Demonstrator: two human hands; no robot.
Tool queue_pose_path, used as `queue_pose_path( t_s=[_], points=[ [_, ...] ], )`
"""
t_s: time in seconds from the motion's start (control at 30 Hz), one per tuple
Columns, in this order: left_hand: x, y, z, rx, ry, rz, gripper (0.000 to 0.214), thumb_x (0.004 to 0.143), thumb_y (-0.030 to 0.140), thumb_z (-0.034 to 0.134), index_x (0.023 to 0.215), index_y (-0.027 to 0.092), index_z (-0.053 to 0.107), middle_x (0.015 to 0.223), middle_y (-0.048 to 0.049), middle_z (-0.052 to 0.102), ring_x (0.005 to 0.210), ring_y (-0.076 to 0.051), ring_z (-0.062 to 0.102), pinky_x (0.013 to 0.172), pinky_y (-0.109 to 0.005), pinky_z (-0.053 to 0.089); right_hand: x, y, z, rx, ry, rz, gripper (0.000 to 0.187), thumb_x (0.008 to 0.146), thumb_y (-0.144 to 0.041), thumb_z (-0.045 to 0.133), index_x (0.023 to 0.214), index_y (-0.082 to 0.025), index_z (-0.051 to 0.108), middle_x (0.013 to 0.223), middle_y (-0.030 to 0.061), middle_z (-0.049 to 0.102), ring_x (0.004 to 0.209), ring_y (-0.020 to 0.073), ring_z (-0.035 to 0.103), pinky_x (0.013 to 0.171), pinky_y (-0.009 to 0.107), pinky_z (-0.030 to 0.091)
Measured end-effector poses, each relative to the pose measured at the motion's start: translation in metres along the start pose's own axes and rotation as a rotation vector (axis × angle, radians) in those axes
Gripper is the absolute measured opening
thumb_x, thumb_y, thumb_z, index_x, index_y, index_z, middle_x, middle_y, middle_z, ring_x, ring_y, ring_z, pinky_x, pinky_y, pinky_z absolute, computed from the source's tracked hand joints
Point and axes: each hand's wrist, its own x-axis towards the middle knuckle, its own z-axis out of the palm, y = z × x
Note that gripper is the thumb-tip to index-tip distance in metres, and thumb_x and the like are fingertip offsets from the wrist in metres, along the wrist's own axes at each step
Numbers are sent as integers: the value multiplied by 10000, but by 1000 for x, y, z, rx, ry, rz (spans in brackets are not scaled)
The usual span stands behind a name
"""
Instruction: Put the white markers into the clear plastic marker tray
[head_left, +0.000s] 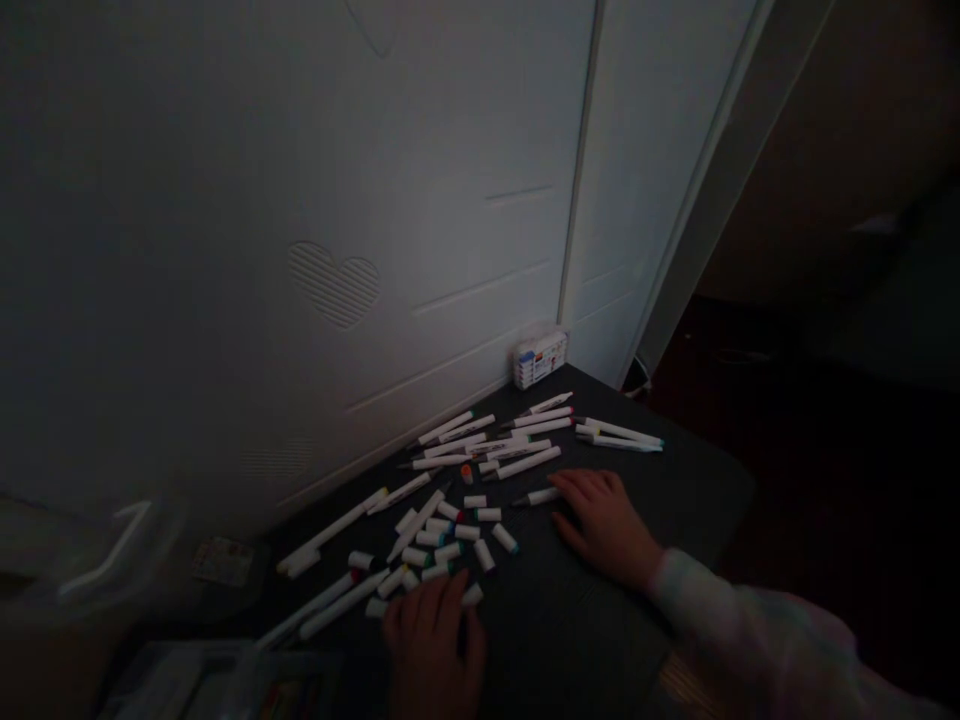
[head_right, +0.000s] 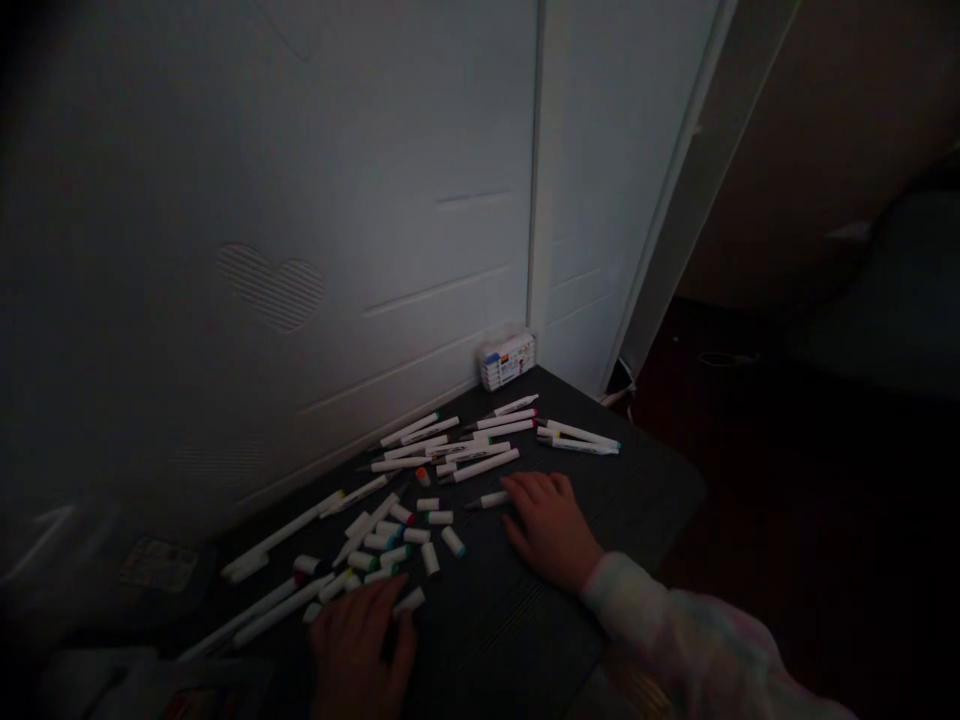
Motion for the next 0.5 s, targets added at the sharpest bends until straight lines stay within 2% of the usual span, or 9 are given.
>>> queue_pose_path(
  t_s=[0.1, 0.17, 0.3, 0.4, 0.5],
  points=[
    [3, 7, -4, -32, 23, -49, 210, 775, 171, 461, 938, 189, 594, 855, -43, 639, 814, -194, 551, 780, -359, 304, 8, -4, 3, -6, -65, -62, 323, 809, -260, 463, 1094, -140, 557, 1059, 112, 604, 970, 246, 521, 856, 431, 303],
    [7, 14, -6, -74, 44, -81, 209, 786, 169, 433, 909, 183, 602, 832, -47, 636, 804, -194, 547, 778, -365, 304, 14, -2, 4, 3, -88, -105, 255, 815, -235, 445, 1000, -149, 595, 962, 101, 625, 904, 238, 539, 849, 438, 311],
    [9, 24, -8, -143, 55, -122, 206, 796, 176, 426, 900, 179, 603, 828, -41, 631, 816, -194, 540, 803, -381, 296, 24, 4, 9, 52, -94, -166, 208, 827, -202, 407, 885, -138, 597, 880, 108, 619, 831, 228, 556, 792, 396, 377],
    [7, 25, -9, -143, 77, -146, 204, 797, 165, 432, 911, 175, 600, 846, -43, 629, 831, -192, 536, 817, -385, 295, 27, 6, 7, 96, -58, -156, 239, 849, -204, 362, 958, -102, 550, 938, 148, 599, 784, 211, 575, 684, 330, 430],
    [7, 20, -11, -112, 83, -163, 200, 790, 159, 440, 911, 174, 599, 851, -42, 631, 836, -194, 534, 816, -383, 299, 38, 5, -6, 251, 9, -79, 247, 861, -247, 345, 982, -108, 510, 884, 129, 599, 703, 185, 581, 618, 295, 434]
  ],
)
